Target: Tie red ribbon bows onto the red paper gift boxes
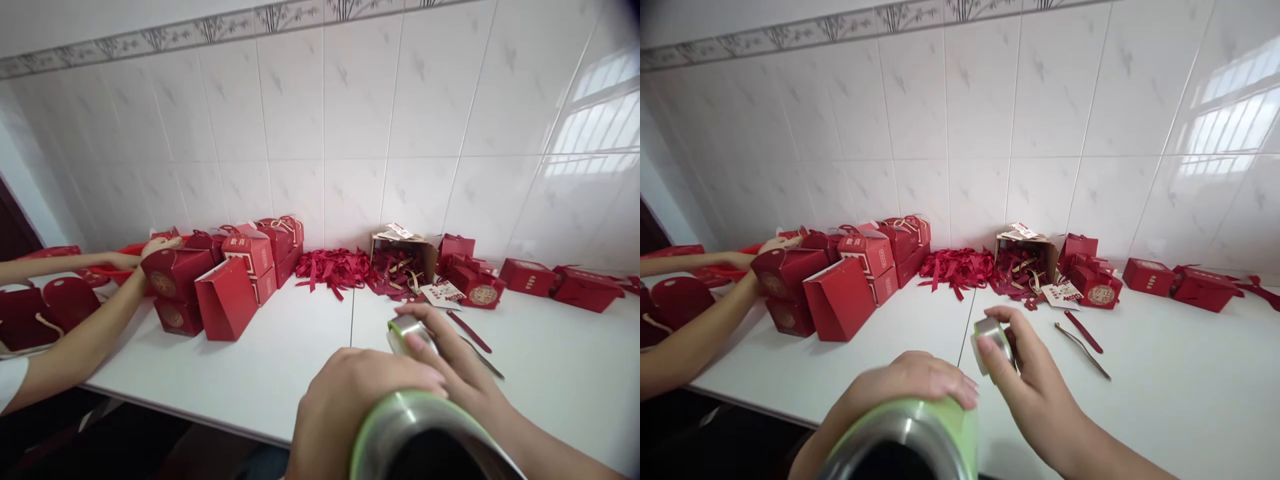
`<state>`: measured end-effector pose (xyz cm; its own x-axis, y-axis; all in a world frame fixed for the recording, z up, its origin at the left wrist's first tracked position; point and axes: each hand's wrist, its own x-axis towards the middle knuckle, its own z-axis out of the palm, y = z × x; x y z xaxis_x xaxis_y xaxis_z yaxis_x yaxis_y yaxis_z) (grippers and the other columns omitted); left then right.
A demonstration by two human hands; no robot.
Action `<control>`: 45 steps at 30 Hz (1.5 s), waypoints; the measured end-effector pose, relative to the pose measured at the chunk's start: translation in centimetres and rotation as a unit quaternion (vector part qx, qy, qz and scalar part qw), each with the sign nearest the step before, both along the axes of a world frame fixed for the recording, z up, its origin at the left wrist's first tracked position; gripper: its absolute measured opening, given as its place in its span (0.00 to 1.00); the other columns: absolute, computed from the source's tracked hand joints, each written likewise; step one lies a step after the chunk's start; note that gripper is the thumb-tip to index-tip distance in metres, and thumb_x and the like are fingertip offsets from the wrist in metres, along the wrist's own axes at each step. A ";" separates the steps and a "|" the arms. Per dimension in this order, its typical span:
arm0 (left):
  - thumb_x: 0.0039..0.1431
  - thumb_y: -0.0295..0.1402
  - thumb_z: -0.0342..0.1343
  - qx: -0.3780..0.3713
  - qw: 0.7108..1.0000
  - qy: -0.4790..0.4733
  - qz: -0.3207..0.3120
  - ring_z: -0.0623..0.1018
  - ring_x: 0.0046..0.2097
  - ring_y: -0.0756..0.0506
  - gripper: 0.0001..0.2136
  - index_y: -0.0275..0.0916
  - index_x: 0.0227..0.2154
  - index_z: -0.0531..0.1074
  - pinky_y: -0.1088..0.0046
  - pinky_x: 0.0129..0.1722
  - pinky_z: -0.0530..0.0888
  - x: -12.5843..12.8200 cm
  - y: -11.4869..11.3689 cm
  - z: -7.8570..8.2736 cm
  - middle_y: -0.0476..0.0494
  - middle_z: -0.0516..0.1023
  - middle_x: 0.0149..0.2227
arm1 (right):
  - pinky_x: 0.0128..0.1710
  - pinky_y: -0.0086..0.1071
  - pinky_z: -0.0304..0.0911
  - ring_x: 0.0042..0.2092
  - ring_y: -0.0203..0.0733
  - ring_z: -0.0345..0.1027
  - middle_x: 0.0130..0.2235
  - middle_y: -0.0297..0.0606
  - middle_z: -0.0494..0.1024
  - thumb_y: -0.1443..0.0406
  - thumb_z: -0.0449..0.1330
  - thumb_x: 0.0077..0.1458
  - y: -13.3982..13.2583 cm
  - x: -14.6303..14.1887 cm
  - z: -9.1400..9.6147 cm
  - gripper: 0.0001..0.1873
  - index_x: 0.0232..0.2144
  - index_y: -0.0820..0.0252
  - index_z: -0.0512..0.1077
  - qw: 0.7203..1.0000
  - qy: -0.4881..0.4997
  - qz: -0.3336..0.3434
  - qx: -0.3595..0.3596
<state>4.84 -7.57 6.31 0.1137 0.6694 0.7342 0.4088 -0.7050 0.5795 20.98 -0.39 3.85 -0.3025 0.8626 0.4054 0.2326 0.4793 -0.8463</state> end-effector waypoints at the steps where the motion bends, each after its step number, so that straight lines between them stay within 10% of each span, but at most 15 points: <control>1: 0.58 0.38 0.55 -0.024 0.999 -0.019 -0.012 0.79 0.29 0.47 0.06 0.44 0.36 0.70 0.75 0.29 0.78 0.1 0.1 -0.3 0.48 0.79 0.29 | 0.30 0.32 0.67 0.32 0.40 0.67 0.32 0.35 0.71 0.51 0.49 0.61 -0.1 0.2 0.3 0.18 0.48 0.50 0.61 1.000 0.021 -0.001 -0.007; 6: 0.42 0.29 0.65 -0.196 0.976 -0.088 -0.039 0.73 0.25 0.51 0.19 0.42 0.38 0.66 0.80 0.23 0.71 0.8 0.5 -1.2 0.53 0.73 0.26 | 0.33 0.32 0.68 0.38 0.42 0.68 0.41 0.39 0.71 0.54 0.50 0.61 -0.8 1.2 1.1 0.20 0.55 0.45 0.58 0.993 0.075 0.047 0.079; 13: 0.41 0.27 0.63 -0.305 0.949 -0.042 -0.062 0.73 0.32 0.48 0.19 0.41 0.39 0.67 0.76 0.30 0.70 -0.4 0.8 -3.1 0.50 0.75 0.32 | 0.47 0.36 0.67 0.51 0.49 0.65 0.51 0.39 0.70 0.58 0.65 0.51 -1.8 1.9 2.5 0.40 0.62 0.41 0.52 0.951 -0.094 0.182 0.230; 23: 0.40 0.28 0.63 -0.350 0.885 0.004 -0.307 0.76 0.45 0.41 0.25 0.39 0.46 0.71 0.68 0.44 0.73 -2.1 0.9 -4.0 0.46 0.75 0.45 | 0.53 0.34 0.63 0.55 0.42 0.64 0.56 0.39 0.69 0.75 0.58 0.53 -2.2 1.9 5.0 0.26 0.53 0.52 0.67 0.878 -0.236 0.402 0.113; 28: 0.41 0.32 0.64 -0.361 0.927 0.057 -0.088 0.78 0.35 0.44 0.22 0.42 0.44 0.71 0.72 0.34 0.73 -1.2 0.8 -4.0 0.49 0.78 0.37 | 0.44 0.32 0.66 0.45 0.42 0.69 0.49 0.41 0.72 0.74 0.59 0.52 -1.7 2.5 4.3 0.26 0.52 0.53 0.65 0.891 -0.275 0.324 0.161; 32: 0.43 0.32 0.60 -0.231 0.946 0.189 0.128 0.77 0.38 0.40 0.21 0.43 0.44 0.69 0.65 0.38 0.72 0.2 1.3 -4.5 0.47 0.79 0.37 | 0.27 0.31 0.61 0.29 0.39 0.66 0.36 0.42 0.73 0.58 0.56 0.58 -1.2 1.6 2.7 0.14 0.43 0.59 0.67 0.902 -0.344 0.186 0.184; 37: 0.43 0.29 0.57 -0.179 0.944 0.220 0.169 0.77 0.38 0.40 0.21 0.42 0.45 0.68 0.64 0.39 0.70 1.1 2.1 -4.9 0.46 0.78 0.38 | 0.20 0.31 0.50 0.21 0.39 0.58 0.19 0.34 0.65 0.43 0.42 0.59 -0.9 0.7 1.8 0.28 0.30 0.59 0.66 0.923 -0.368 0.001 0.114; 41: 0.45 0.36 0.61 -0.280 0.945 0.142 0.091 0.77 0.36 0.43 0.18 0.44 0.41 0.68 0.71 0.34 0.71 0.5 2.1 -4.6 0.50 0.78 0.35 | 0.35 0.34 0.64 0.41 0.45 0.70 0.44 0.47 0.73 0.52 0.47 0.62 -0.3 1.9 2.2 0.23 0.49 0.61 0.66 0.941 -0.251 0.136 0.180; 45: 0.44 0.36 0.61 -0.298 0.945 0.121 0.067 0.77 0.36 0.44 0.21 0.46 0.44 0.67 0.72 0.34 0.71 -0.3 2.1 -4.3 0.52 0.78 0.36 | 0.50 0.33 0.62 0.56 0.44 0.61 0.55 0.47 0.65 0.67 0.55 0.58 0.0 2.1 2.6 0.22 0.55 0.56 0.64 0.894 -0.205 0.311 0.251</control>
<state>4.54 -5.45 2.01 0.1141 0.9758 0.1868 0.6425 -0.2159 0.7353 23.10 -0.40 6.41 -0.8714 0.2170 0.4400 0.0305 0.9191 -0.3929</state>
